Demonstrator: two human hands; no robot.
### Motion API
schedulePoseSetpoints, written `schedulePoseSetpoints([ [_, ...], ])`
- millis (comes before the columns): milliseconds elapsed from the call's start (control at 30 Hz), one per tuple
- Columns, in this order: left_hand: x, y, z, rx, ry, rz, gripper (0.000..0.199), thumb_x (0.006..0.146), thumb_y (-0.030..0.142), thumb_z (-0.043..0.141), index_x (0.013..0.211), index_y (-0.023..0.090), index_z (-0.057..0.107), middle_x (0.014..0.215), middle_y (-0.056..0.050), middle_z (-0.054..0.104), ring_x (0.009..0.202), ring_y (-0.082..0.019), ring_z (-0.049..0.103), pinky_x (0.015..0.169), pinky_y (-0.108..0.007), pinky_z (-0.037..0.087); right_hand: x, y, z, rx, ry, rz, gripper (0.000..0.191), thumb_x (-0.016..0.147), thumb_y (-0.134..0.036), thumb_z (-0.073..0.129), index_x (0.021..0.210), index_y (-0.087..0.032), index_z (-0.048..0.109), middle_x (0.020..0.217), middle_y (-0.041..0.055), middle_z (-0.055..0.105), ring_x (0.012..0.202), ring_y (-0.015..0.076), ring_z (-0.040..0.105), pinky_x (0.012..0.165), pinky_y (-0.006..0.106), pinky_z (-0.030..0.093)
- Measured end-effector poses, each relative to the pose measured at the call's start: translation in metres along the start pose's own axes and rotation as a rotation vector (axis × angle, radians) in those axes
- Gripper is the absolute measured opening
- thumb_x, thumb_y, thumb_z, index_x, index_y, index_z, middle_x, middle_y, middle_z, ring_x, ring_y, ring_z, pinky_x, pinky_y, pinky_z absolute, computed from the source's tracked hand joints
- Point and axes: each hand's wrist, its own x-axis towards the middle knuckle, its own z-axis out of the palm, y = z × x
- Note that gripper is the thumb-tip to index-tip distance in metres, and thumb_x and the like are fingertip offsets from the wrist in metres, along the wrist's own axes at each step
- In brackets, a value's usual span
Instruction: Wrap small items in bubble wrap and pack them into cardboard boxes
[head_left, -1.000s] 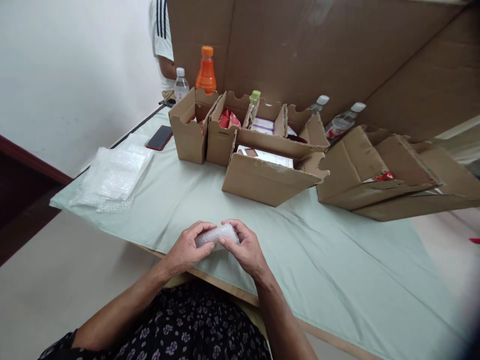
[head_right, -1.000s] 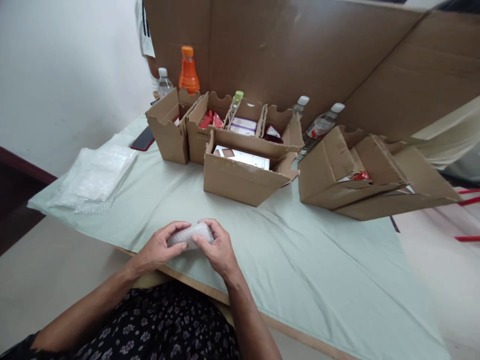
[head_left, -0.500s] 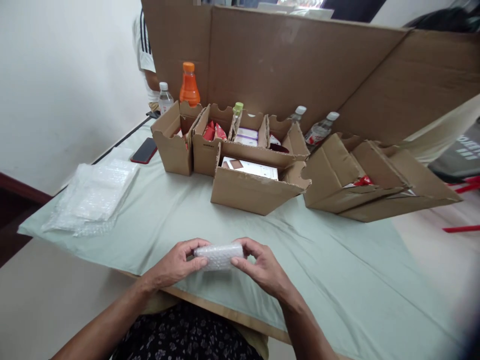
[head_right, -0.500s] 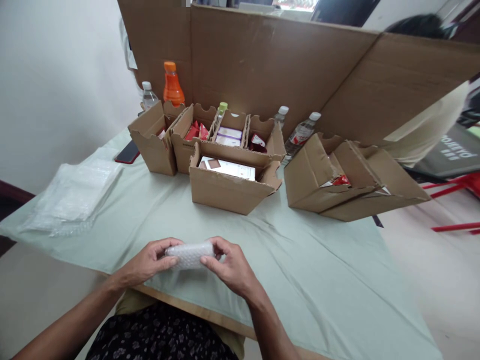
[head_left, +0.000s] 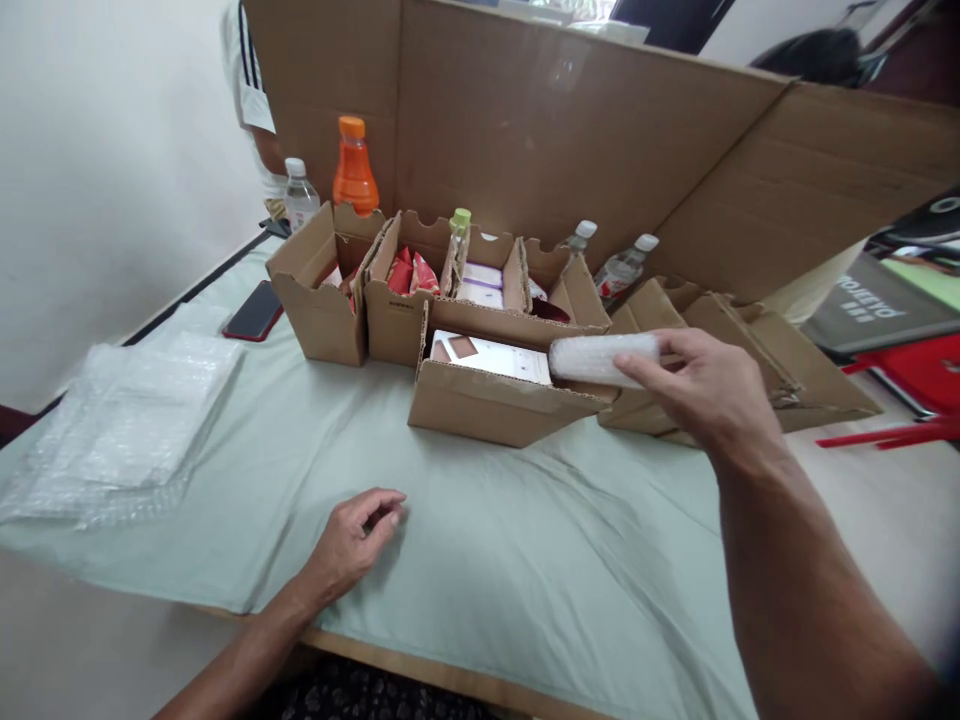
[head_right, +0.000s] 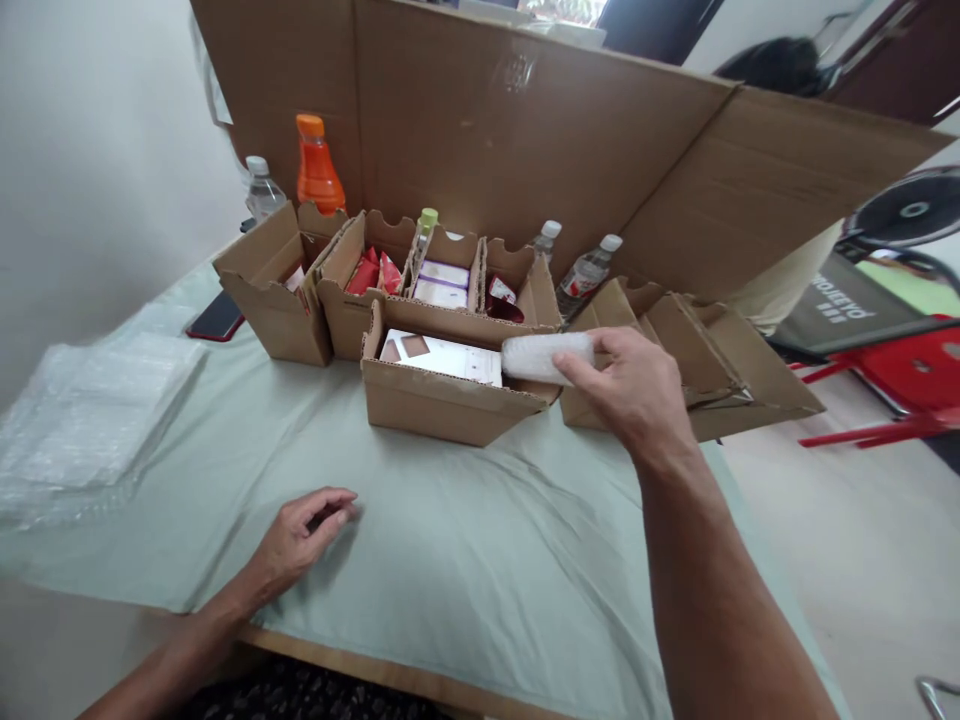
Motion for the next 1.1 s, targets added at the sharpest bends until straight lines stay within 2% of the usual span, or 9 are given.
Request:
schedulePoseSetpoints([
  [133, 0.002, -0.002, 0.002, 0.028, 0.016, 0.058, 0.023, 0.092, 0.029, 0.057, 0.101, 0.021, 0.076, 0.089, -0.005, 0.080, 0.076, -0.018, 0.075, 0.069, -0.028, 0.059, 0.003, -0.016, 0.002, -0.451, -0.067, -0.042, 0.025, 0.088, -0.033, 0.057, 0.088, -0.014, 0.073, 0.102, 0.0181, 0.074, 0.089, 0.0274, 0.061, 0.069, 0.036, 0.037],
  [233, 0.003, -0.002, 0.001, 0.054, 0.026, 0.076, 0.022, 0.092, 0.028, 0.057, 0.101, 0.021, 0.076, 0.090, -0.005, 0.081, 0.078, -0.018, 0.075, 0.071, -0.028, 0.060, 0.002, -0.032, 0.002, -0.604, -0.122, -0.118, 0.029, 0.090, -0.031, 0.054, 0.090, -0.011, 0.074, 0.105, 0.0197, 0.074, 0.096, 0.0304, 0.061, 0.073, 0.037, 0.037],
  [367, 0.003, -0.002, 0.001, 0.075, 0.036, 0.096, 0.021, 0.092, 0.027, 0.057, 0.101, 0.021, 0.076, 0.093, -0.006, 0.081, 0.079, -0.018, 0.076, 0.070, -0.028, 0.060, 0.014, -0.040, 0.011, -0.608, -0.305, -0.232, 0.028, 0.089, -0.028, 0.055, 0.093, -0.009, 0.075, 0.105, 0.0208, 0.075, 0.102, 0.0319, 0.063, 0.080, 0.039, 0.042],
  [467, 0.003, -0.003, 0.002, 0.076, 0.037, 0.108, 0.021, 0.092, 0.026, 0.057, 0.101, 0.021, 0.076, 0.093, -0.005, 0.081, 0.078, -0.018, 0.076, 0.070, -0.028, 0.060, 0.024, -0.037, 0.027, -0.594, -0.347, -0.271, 0.029, 0.089, -0.030, 0.056, 0.093, -0.009, 0.076, 0.121, 0.0234, 0.071, 0.113, 0.0357, 0.060, 0.088, 0.044, 0.045],
  [533, 0.003, -0.003, 0.002, 0.074, 0.036, 0.115, 0.022, 0.093, 0.026, 0.057, 0.102, 0.021, 0.076, 0.091, -0.005, 0.081, 0.078, -0.017, 0.076, 0.070, -0.027, 0.060, 0.027, -0.035, 0.036, -0.583, -0.368, -0.264, 0.031, 0.090, -0.034, 0.057, 0.090, -0.011, 0.077, 0.127, 0.0235, 0.068, 0.116, 0.0384, 0.059, 0.091, 0.049, 0.046],
  [600, 0.003, -0.003, 0.002, 0.078, 0.033, 0.121, 0.022, 0.093, 0.026, 0.057, 0.102, 0.021, 0.076, 0.090, -0.004, 0.081, 0.077, -0.017, 0.076, 0.069, -0.026, 0.060, 0.028, -0.034, 0.043, -0.568, -0.400, -0.240, 0.036, 0.093, -0.040, 0.054, 0.090, -0.013, 0.078, 0.125, 0.0232, 0.068, 0.115, 0.0397, 0.060, 0.091, 0.053, 0.047],
  [800, 0.004, -0.002, 0.001, 0.083, 0.046, 0.150, 0.021, 0.093, 0.025, 0.056, 0.100, 0.020, 0.076, 0.091, -0.004, 0.081, 0.077, -0.016, 0.076, 0.067, -0.024, 0.059, 0.024, -0.043, 0.042, -0.595, -0.516, -0.162, 0.048, 0.098, -0.041, 0.041, 0.111, -0.016, 0.079, 0.129, 0.0212, 0.064, 0.116, 0.0391, 0.060, 0.094, 0.056, 0.048],
  [1000, 0.005, 0.000, 0.001, 0.069, 0.038, 0.146, 0.021, 0.093, 0.025, 0.056, 0.100, 0.020, 0.075, 0.089, -0.004, 0.081, 0.076, -0.016, 0.075, 0.069, -0.025, 0.059, 0.019, -0.051, 0.042, -0.646, -0.514, -0.178, 0.047, 0.098, -0.030, 0.038, 0.110, -0.015, 0.081, 0.130, 0.0225, 0.064, 0.121, 0.0387, 0.057, 0.096, 0.056, 0.047],
  [1100, 0.005, 0.000, 0.001, 0.071, 0.027, 0.140, 0.022, 0.093, 0.026, 0.055, 0.100, 0.020, 0.075, 0.089, -0.004, 0.080, 0.076, -0.016, 0.075, 0.069, -0.025, 0.059, 0.017, -0.048, 0.042, -0.632, -0.483, -0.212, 0.044, 0.097, -0.033, 0.041, 0.107, -0.017, 0.082, 0.129, 0.0211, 0.064, 0.123, 0.0385, 0.057, 0.098, 0.057, 0.046],
])
